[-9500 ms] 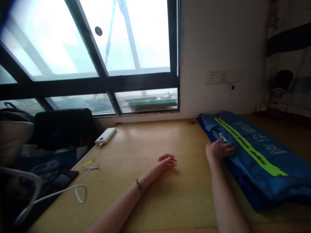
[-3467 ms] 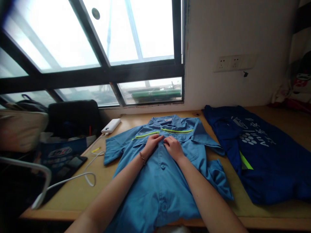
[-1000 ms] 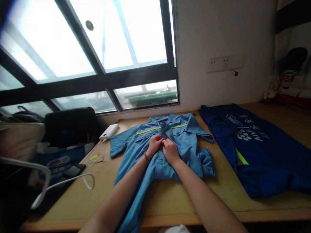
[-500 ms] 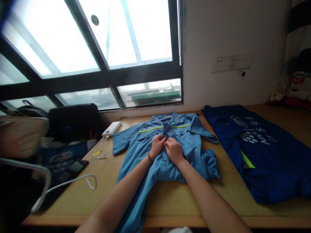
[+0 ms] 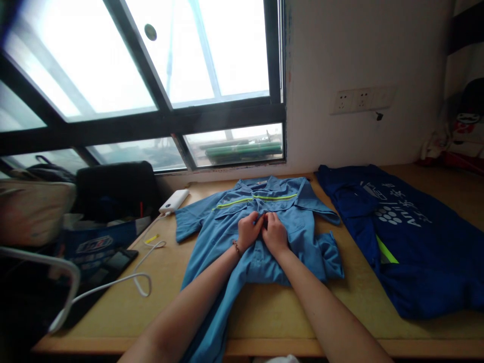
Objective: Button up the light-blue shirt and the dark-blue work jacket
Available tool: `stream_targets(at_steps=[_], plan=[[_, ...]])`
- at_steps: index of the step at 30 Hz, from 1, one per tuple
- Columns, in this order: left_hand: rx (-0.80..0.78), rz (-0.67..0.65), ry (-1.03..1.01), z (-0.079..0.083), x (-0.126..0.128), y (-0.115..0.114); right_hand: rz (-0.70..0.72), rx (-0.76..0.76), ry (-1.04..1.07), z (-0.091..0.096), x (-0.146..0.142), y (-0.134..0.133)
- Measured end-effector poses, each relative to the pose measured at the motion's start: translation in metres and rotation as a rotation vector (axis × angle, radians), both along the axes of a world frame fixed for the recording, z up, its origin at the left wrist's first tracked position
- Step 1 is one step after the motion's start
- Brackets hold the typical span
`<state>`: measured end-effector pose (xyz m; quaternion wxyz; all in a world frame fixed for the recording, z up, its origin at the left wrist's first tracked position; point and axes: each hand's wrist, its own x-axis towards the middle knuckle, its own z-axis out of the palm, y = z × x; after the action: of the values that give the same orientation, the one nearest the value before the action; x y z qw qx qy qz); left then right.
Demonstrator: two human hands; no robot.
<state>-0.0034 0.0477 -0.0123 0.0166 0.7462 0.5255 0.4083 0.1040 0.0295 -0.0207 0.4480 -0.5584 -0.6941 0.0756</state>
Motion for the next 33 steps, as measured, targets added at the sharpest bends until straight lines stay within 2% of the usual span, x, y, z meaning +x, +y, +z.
stream_targets(at_steps=[4, 8, 10, 13, 16, 18, 21, 24, 28, 30, 33], plan=[[-0.008, -0.079, -0.002, 0.005, 0.003, -0.001, 0.006, -0.006, 0.086, -0.001, 0.003, 0.005], [-0.02, -0.111, -0.083, 0.016, 0.01, -0.003, -0.091, 0.039, 0.222, -0.007, 0.013, 0.016], [-0.19, -0.132, -0.102, 0.023, 0.013, -0.006, -0.164, 0.037, 0.312, -0.009, 0.019, 0.022], [-0.48, -0.239, -0.078, 0.03, 0.011, -0.015, -0.25, 0.012, 0.436, -0.012, 0.028, 0.029], [-0.569, -0.31, -0.12, 0.032, 0.004, -0.03, -0.323, 0.033, 0.549, -0.015, 0.037, 0.036], [-0.68, -0.361, -0.236, 0.03, -0.002, -0.039, -0.372, 0.046, 0.609, -0.016, 0.043, 0.04], [-0.947, -0.462, -0.563, 0.021, -0.01, -0.046, -0.398, 0.051, 0.628, -0.011, 0.046, 0.04], [-1.06, -0.489, -0.843, 0.012, -0.018, -0.039, -0.275, 0.102, 0.514, 0.008, 0.034, 0.023], [-0.96, -0.393, -1.012, 0.006, -0.035, -0.019, 0.178, 0.142, 0.194, 0.03, 0.007, -0.009], [-0.929, -0.373, -1.029, 0.005, -0.045, -0.012, 0.346, 0.131, 0.049, 0.03, -0.003, -0.018], [-0.959, -0.391, -1.01, 0.005, -0.054, -0.008, 0.405, 0.097, -0.043, 0.021, -0.007, -0.021]])
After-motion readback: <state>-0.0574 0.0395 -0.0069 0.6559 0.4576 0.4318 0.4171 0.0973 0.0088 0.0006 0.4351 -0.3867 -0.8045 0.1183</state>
